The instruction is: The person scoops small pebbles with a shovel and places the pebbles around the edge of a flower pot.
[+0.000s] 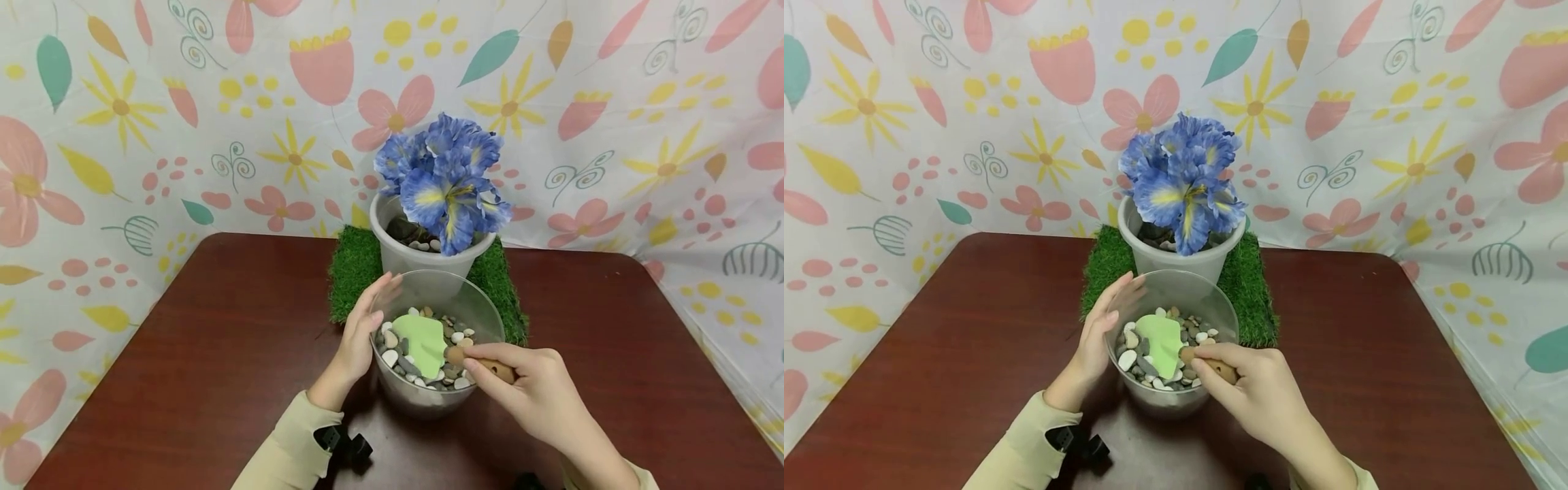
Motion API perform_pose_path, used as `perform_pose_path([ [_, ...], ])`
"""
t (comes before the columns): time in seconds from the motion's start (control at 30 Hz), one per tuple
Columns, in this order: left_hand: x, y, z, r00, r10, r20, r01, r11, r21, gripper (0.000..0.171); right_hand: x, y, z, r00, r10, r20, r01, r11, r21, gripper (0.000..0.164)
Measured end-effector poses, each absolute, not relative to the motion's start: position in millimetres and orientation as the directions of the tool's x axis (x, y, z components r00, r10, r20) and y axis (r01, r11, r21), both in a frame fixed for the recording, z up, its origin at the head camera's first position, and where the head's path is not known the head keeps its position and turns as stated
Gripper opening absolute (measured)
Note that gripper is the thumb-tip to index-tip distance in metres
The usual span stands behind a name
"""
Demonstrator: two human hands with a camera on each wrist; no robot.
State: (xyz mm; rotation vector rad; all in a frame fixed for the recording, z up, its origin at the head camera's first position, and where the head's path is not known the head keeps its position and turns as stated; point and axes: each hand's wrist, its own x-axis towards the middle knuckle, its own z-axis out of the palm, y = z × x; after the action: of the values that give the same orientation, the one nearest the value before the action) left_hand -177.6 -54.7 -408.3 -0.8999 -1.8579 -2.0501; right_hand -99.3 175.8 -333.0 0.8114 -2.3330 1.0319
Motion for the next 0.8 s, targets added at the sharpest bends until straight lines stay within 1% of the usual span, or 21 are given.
perform_pose_path([
  [0.17,-179.1,-54.4,-407.2,-0.781,0.228,0.582,0.557,-0.168,0.813,0.059,-101.0,172.8,-335.1,-0.735,-0.292,0.612,-0.655,0.539,-0.529,0.024],
  [0.2,-178.8,-54.1,-407.1,-0.78,0.229,0.582,0.557,-0.17,0.813,0.059,-100.3,174.0,-334.1,-0.75,-0.281,0.599,-0.643,0.526,-0.557,0.023],
  [0.3,-177.5,-53.0,-406.7,-0.781,0.234,0.579,0.551,-0.18,0.815,0.058,-97.4,180.9,-329.3,-0.825,-0.242,0.511,-0.557,0.503,-0.661,0.02],
  [0.4,-178.1,-52.3,-406.3,-0.775,0.241,0.585,0.556,-0.182,0.811,0.058,-95.4,185.3,-327.8,-0.879,-0.193,0.437,-0.473,0.476,-0.741,0.018],
  [0.47,-178.7,-52.6,-405.9,-0.773,0.242,0.586,0.559,-0.177,0.81,0.058,-96.1,184.3,-329.8,-0.883,-0.19,0.43,-0.466,0.466,-0.752,0.018],
  [0.63,-179.4,-54.7,-406.1,-0.772,0.237,0.589,0.566,-0.166,0.808,0.058,-99.7,179.0,-334.5,-0.86,-0.225,0.458,-0.509,0.438,-0.741,0.019],
  [0.8,-178.8,-56.6,-407.1,-0.773,0.238,0.588,0.57,-0.149,0.808,0.058,-100.5,185.0,-328.6,-0.905,-0.153,0.397,-0.422,0.446,-0.789,0.016],
])
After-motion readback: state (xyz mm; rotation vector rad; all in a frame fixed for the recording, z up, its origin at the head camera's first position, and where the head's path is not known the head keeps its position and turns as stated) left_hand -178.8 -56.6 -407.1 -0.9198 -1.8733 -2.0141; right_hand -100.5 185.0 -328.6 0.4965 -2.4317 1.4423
